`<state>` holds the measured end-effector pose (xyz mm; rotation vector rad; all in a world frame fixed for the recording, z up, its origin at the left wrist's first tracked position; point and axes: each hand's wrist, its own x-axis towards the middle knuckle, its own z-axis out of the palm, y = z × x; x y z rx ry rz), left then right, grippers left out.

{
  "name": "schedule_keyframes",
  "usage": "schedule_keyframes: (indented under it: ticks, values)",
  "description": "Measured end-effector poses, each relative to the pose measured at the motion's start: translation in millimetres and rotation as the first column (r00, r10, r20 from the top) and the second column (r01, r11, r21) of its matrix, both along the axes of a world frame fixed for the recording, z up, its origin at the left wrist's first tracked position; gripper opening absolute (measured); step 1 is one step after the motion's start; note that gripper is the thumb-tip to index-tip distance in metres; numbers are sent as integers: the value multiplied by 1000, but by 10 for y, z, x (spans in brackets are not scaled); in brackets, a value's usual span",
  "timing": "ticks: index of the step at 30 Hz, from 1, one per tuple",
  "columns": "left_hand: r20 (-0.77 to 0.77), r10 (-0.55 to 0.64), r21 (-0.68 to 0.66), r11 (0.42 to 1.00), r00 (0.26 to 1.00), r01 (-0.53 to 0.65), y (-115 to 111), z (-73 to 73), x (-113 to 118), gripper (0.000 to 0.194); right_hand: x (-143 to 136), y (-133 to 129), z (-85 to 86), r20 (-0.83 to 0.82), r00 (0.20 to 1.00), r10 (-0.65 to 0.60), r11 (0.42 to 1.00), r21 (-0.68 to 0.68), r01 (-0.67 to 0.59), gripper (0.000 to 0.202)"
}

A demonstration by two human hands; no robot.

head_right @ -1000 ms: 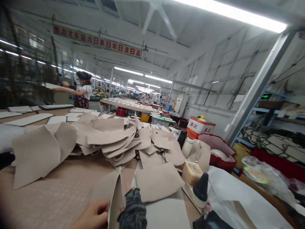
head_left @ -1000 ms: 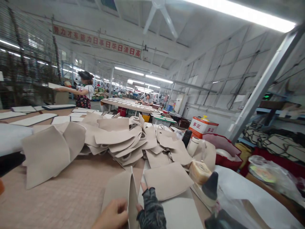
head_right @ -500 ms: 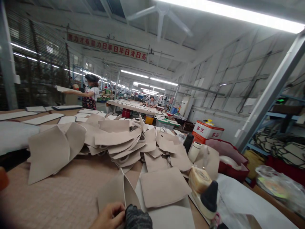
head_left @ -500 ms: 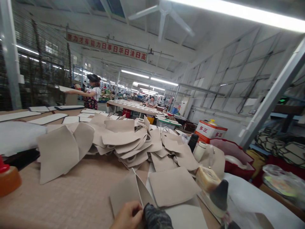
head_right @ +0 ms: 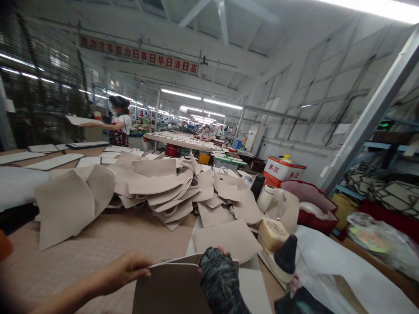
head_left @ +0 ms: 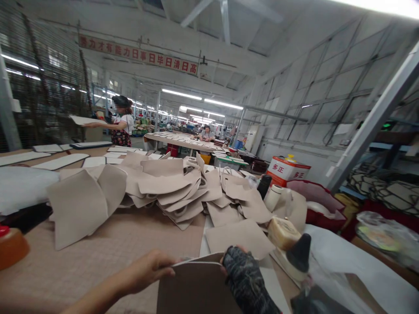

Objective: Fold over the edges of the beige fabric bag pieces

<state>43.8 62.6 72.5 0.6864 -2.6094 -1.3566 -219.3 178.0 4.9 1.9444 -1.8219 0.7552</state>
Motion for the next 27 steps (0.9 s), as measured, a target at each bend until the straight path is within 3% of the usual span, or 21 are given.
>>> schedule_keyframes:
  ticks: [7,14,18,23,27]
  values:
    - [-9,14,75,997,1000,-13,51,-92,-33,40,150,4,175,-5,990,-138,983,-121,137,17]
    - [17,67,140,988,998,-69,103,-49,-45,43,138,-42,234,-264,950,-169,985,-65,157,16]
    - [82,41,-2,999,996,-41,128,23,-103,35,169,-53,213,-342,915,-215,976,-44,213,20]
    - [150,49,-257,966,987,-9,193,45,-315,29,225,-31,194,-325,929,-179,984,-81,161,17]
    - [147,45,-328,945,988,6,264,56,-457,29,316,2,175,-351,908,-229,971,-147,189,18]
